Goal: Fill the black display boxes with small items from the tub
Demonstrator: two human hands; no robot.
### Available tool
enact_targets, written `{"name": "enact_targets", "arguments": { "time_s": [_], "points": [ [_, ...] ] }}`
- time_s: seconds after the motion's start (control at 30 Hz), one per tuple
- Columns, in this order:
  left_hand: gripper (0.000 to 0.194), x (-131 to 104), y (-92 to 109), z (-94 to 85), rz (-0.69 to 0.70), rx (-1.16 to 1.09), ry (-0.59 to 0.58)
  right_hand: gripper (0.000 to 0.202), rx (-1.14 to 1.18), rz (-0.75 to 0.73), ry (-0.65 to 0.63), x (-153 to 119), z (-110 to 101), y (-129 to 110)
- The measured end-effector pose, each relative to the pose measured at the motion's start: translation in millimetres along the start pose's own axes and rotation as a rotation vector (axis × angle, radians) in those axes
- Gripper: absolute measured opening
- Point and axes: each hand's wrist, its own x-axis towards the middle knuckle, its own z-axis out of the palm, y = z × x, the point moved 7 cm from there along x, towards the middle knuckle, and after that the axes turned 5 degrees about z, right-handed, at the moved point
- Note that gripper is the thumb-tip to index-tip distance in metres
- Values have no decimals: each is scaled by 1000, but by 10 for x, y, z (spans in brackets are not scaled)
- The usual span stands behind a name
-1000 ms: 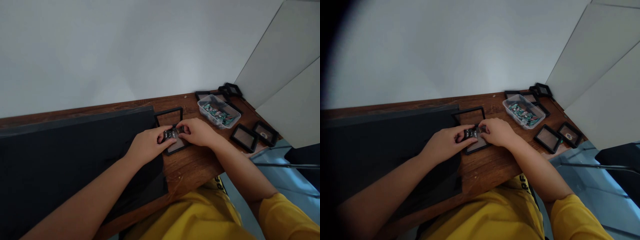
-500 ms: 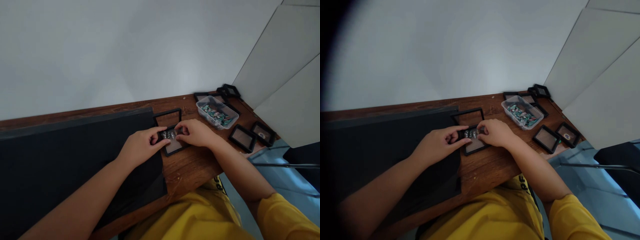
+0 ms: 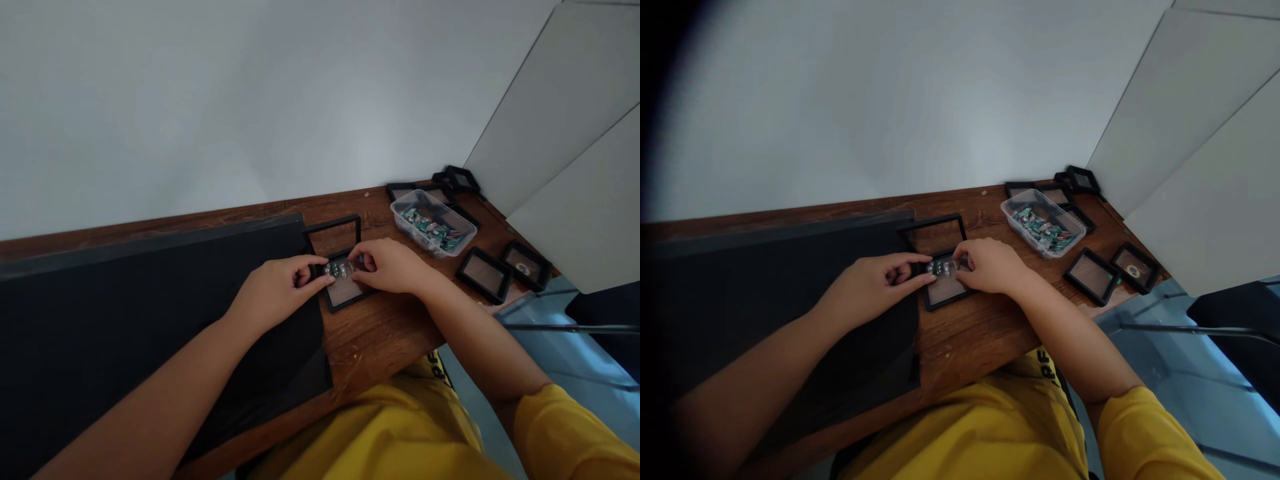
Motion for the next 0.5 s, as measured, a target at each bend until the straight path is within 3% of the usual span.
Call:
{"name": "enact_targets", "arguments": {
  "time_s": [0.5],
  "points": [
    [49, 8, -29, -11, 18, -85, 45, 27, 4, -10, -9, 0, 15, 10]
  ]
}}
